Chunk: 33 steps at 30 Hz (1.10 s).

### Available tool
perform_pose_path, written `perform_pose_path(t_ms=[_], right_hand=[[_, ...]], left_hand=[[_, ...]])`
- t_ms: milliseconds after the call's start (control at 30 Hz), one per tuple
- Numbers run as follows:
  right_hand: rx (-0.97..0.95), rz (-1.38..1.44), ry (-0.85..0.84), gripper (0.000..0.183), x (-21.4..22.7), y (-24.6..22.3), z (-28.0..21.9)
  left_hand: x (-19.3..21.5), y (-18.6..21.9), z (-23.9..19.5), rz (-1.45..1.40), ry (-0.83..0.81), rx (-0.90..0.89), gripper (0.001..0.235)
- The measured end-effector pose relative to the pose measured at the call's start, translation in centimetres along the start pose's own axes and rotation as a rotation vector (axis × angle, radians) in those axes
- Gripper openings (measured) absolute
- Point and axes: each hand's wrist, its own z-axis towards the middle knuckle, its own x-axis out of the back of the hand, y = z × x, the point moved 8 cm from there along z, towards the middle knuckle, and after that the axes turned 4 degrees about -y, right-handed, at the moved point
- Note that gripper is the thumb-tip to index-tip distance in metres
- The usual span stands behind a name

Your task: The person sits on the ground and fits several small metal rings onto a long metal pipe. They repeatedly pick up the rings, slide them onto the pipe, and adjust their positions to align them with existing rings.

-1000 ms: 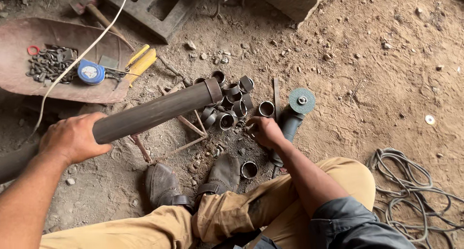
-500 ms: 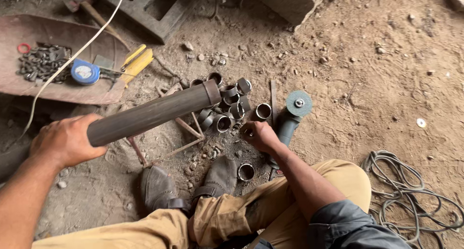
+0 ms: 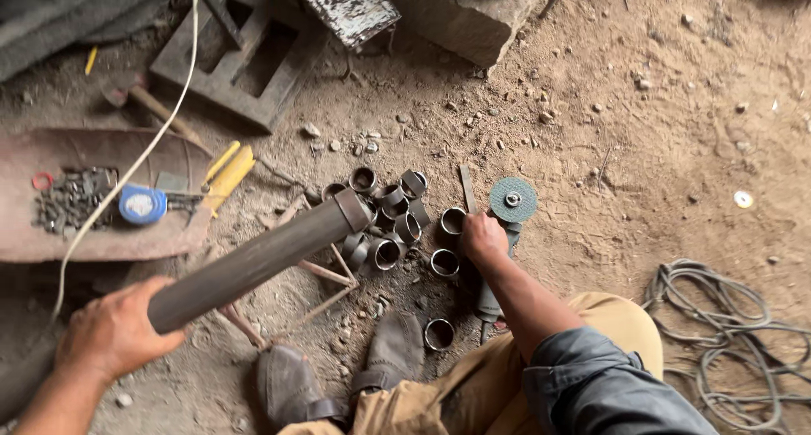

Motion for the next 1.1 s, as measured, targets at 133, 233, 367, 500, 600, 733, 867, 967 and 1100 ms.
perform_pose_path(t_ms=[133, 233, 367, 500, 600, 733, 867, 967, 1100], right_hand=[[-0.016, 0.028, -0.001, 0.025, -1.2, 0.3, 0.0], [-0.02, 0.048, -0.002, 0.025, -1.2, 0.3, 0.4], [-0.058, 0.025, -0.053, 0.025, -1.7, 0.4, 1.0], [-0.056, 0.014, -0.059, 0.025, -1.9, 0.3, 1.3], [-0.024, 0.098, -0.008, 0.022, -1.1, 0.1, 0.9], [-0.001, 0.161, 0.017, 0.017, -0.1, -0.5, 0.0], [0.079, 0.124, 0.016, 0.022, 1.2, -2.1, -1.0], [0.173, 0.064, -0.003, 0.057, 1.8, -3.2, -1.9], [0.238, 0.036, 0.025, 0.079, 1.2, -3.6, -2.3]], left_hand=[[0.6, 0.3, -0.5, -0.041, 0.054, -0.012, 0.086], [0.8, 0.3, -0.6, -0.061, 0.038, 0.009, 0.082], [0.6, 0.4, -0.6, -0.053, 0.038, 0.021, 0.082], [0.6, 0.3, -0.5, -0.049, 0.062, 0.012, 0.082], [0.2, 0.0, -0.3, -0.045, 0.03, 0.034, 0.081], [0.5, 0.2, -0.3, -0.04, 0.071, 0.0, 0.083], [0.7, 0.2, -0.5, -0.053, 0.046, 0.022, 0.082], [0.8, 0.5, -0.7, -0.043, 0.034, 0.031, 0.08], [1.1, 0.7, -1.0, -0.039, 0.009, 0.038, 0.079]])
